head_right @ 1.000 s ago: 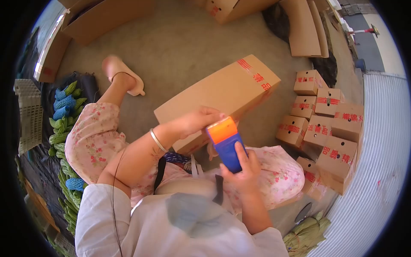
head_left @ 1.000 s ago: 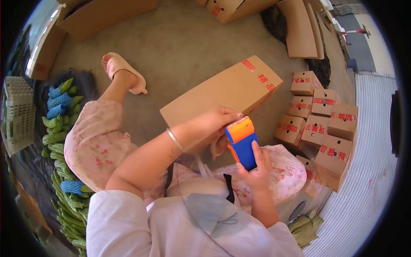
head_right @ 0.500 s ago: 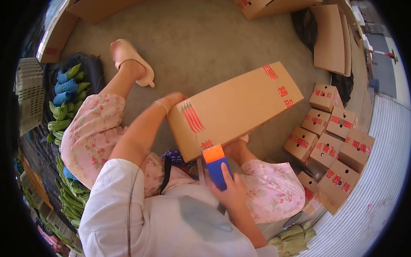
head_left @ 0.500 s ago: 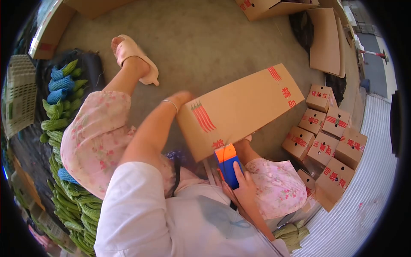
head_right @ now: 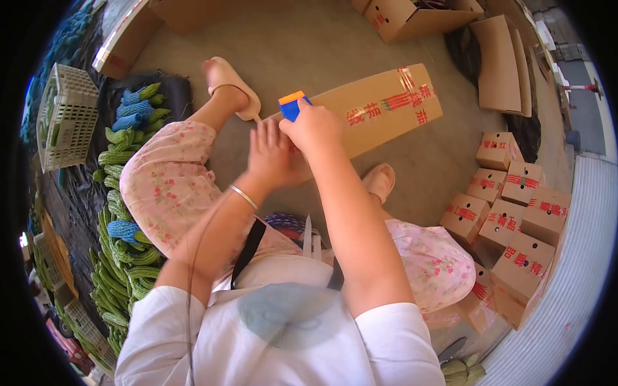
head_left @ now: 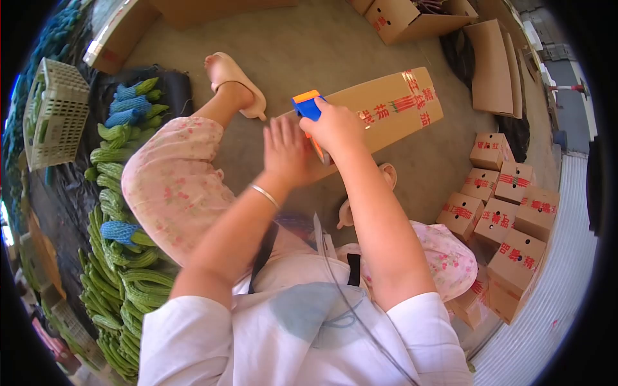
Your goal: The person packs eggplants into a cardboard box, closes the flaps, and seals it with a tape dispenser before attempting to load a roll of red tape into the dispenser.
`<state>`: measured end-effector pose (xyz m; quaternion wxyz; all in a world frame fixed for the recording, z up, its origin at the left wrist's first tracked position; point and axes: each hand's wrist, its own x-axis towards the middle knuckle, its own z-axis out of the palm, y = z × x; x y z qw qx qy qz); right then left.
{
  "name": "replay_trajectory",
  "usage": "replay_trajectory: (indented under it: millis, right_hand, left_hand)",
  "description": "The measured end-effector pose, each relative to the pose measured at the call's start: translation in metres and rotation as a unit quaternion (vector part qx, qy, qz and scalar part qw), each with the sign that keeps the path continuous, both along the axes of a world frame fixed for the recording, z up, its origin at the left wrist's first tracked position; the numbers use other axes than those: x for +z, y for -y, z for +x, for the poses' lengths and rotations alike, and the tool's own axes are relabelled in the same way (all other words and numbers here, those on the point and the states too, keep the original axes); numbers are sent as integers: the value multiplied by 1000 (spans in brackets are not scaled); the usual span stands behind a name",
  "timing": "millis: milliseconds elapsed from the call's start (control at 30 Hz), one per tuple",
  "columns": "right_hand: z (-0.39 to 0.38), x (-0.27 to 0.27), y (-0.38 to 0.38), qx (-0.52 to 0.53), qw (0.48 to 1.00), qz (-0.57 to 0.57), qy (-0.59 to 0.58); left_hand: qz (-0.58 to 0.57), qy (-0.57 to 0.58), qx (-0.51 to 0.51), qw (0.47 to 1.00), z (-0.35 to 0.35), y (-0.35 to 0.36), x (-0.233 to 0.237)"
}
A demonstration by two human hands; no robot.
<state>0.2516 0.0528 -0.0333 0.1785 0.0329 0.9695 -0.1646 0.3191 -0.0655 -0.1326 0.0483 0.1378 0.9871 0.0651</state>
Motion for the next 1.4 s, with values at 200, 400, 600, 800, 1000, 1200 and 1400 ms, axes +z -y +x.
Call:
replay_trajectory:
  millis: [200,400,600,800,1000,1200,1400]
  right_hand:
    - [54,-2,-13,-6,1000,-10,-28]
    - [186,-24,-71,-13,977,-87,-193]
    - [205,-107,-86,-44,995,-63,-61]
    - [35,-165,-32,21,999,-12,30]
    - [-10,-168,-26,-144,945,-148,255]
    - [44,-64,-118,-50,796,-537,275]
    - [-40,0,-257,-288,694,-657,-66]
  left_hand:
    - [-20,25,25,999,21,-20,-3]
    - [46,159,4,986,-84,41,54]
    - [261,223,141,929,-206,120,-6]
    - [302,226,154,913,-210,109,-20]
    - [320,133,133,928,-201,104,-30]
    - [322,-19,94,942,-123,64,-8]
    - [277,-7,7,961,-32,23,37]
